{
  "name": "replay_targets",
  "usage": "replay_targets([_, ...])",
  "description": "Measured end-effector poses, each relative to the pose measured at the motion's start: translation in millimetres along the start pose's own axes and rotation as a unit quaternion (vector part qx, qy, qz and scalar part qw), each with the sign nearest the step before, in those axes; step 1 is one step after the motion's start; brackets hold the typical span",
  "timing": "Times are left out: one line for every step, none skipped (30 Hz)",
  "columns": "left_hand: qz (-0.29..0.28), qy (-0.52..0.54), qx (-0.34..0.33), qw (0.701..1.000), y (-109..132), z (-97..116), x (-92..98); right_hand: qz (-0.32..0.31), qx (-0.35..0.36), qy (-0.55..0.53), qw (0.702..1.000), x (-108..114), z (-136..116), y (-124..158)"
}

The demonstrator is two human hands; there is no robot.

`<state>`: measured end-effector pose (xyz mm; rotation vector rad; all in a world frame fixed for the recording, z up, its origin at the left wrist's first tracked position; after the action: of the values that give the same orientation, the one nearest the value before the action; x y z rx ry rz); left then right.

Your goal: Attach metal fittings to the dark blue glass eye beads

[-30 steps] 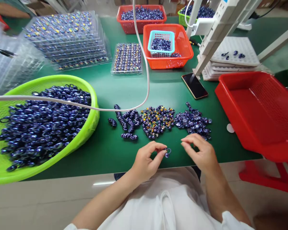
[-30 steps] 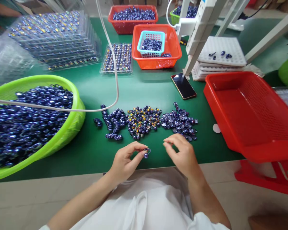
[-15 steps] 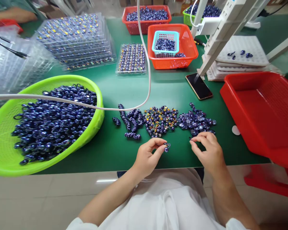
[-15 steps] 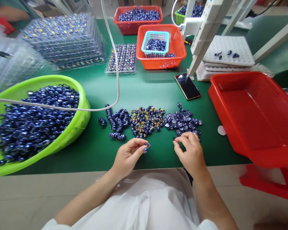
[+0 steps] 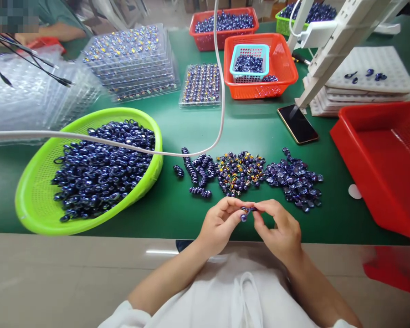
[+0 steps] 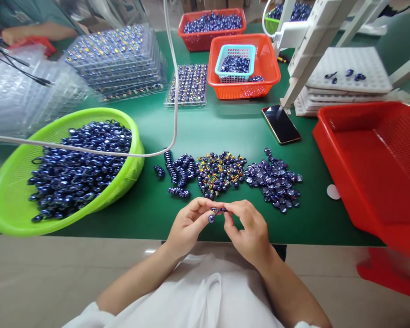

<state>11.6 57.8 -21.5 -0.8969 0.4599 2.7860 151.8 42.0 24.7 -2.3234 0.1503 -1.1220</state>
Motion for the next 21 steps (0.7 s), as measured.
replay_targets([0.006, 0.007, 0.0, 1.0, 1.1, 0.7, 1.3, 0.001, 0.022, 0.008, 1.0, -1.2, -3.2, -1.0])
replay_targets([0.013, 0.013, 0.0, 1.0, 2.0, 1.6, 2.6, -0.001, 0.043, 0.015, 0.999, -2.9, -5.9, -1.8])
replay_targets([0.021, 0.017, 0.001, 1.0, 2.9, 2.3, 4.0, -0.007, 0.058, 0.025, 0.998, -5.0, -7.5, -2.5])
replay_targets([0.031, 0.019, 0.002, 0.999, 3.5, 3.1, 5.4, -0.014, 0.069, 0.034, 0.997, -7.3, -8.2, -3.2])
replay_targets([0.041, 0.02, 0.002, 0.999, 3.9, 3.8, 7.1, -0.021, 0.076, 0.044, 0.996, -9.5, -8.4, -3.7])
replay_targets([0.051, 0.024, 0.002, 0.998, 4.1, 4.4, 9.0, -0.029, 0.081, 0.053, 0.995, -11.8, -8.5, -4.0])
replay_targets([0.058, 0.03, 0.003, 0.998, 4.1, 4.6, 10.7, -0.034, 0.084, 0.061, 0.994, -13.5, -8.5, -4.2])
replay_targets([0.063, 0.041, 0.004, 0.997, 3.8, 4.6, 12.2, -0.035, 0.085, 0.068, 0.993, -14.4, -8.5, -4.3])
replay_targets([0.064, 0.055, 0.006, 0.996, 3.3, 4.3, 13.3, -0.031, 0.082, 0.074, 0.993, -14.3, -8.5, -4.4])
replay_targets([0.062, 0.071, 0.009, 0.995, 2.7, 3.8, 14.0, -0.023, 0.076, 0.078, 0.994, -13.4, -8.4, -4.6])
replay_targets([0.06, 0.085, 0.014, 0.994, 2.2, 3.2, 14.5, -0.015, 0.066, 0.076, 0.995, -12.0, -8.3, -4.6])
replay_targets([0.059, 0.097, 0.019, 0.993, 1.7, 2.5, 15.0, -0.005, 0.053, 0.067, 0.996, -10.0, -8.0, -4.5])
replay_targets([0.06, 0.104, 0.023, 0.993, 1.3, 2.0, 15.7, 0.0, 0.033, 0.048, 0.998, -8.7, -7.1, -4.2])
replay_targets([0.063, 0.106, 0.026, 0.992, 1.0, 1.6, 16.4, -0.002, 0.007, 0.019, 1.0, -8.6, -5.3, -3.6])
replay_targets([0.069, 0.106, 0.025, 0.992, 0.7, 1.3, 17.4, -0.01, -0.025, -0.023, 0.999, -9.7, -2.8, -2.7])
replay_targets([0.075, 0.103, 0.022, 0.992, 0.4, 1.1, 18.4, -0.02, -0.059, -0.074, 0.995, -11.9, -0.2, -1.4])
replay_targets([0.081, 0.1, 0.017, 0.992, 0.1, 0.8, 19.2, -0.033, -0.095, -0.13, 0.986, -15.4, 2.0, 0.3])
replay_targets([0.086, 0.096, 0.01, 0.992, -0.3, 0.4, 19.9, -0.046, -0.126, -0.185, 0.973, -19.6, 3.5, 2.0])
replay_targets([0.091, 0.094, 0.003, 0.991, -0.7, -0.3, 20.4, -0.056, -0.153, -0.235, 0.958, -23.8, 4.1, 3.4])
replay_targets([0.096, 0.093, -0.002, 0.991, -1.1, -1.5, 21.0, -0.06, -0.175, -0.273, 0.944, -27.1, 4.3, 4.4])
replay_targets([0.101, 0.094, -0.006, 0.99, -1.5, -2.8, 21.5, -0.062, -0.194, -0.297, 0.933, -29.7, 4.7, 4.9])
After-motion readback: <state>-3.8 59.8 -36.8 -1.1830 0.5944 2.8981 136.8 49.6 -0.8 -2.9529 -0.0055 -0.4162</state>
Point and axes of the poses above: each hand's wrist, its own y-axis away from the middle knuckle, its own x-axis out of the back of the hand, z = x × y, the point moved 8 cm from there along -y, towards the middle knuckle, and after that the axes turned 15 degrees about y, right-handed, at the moved point
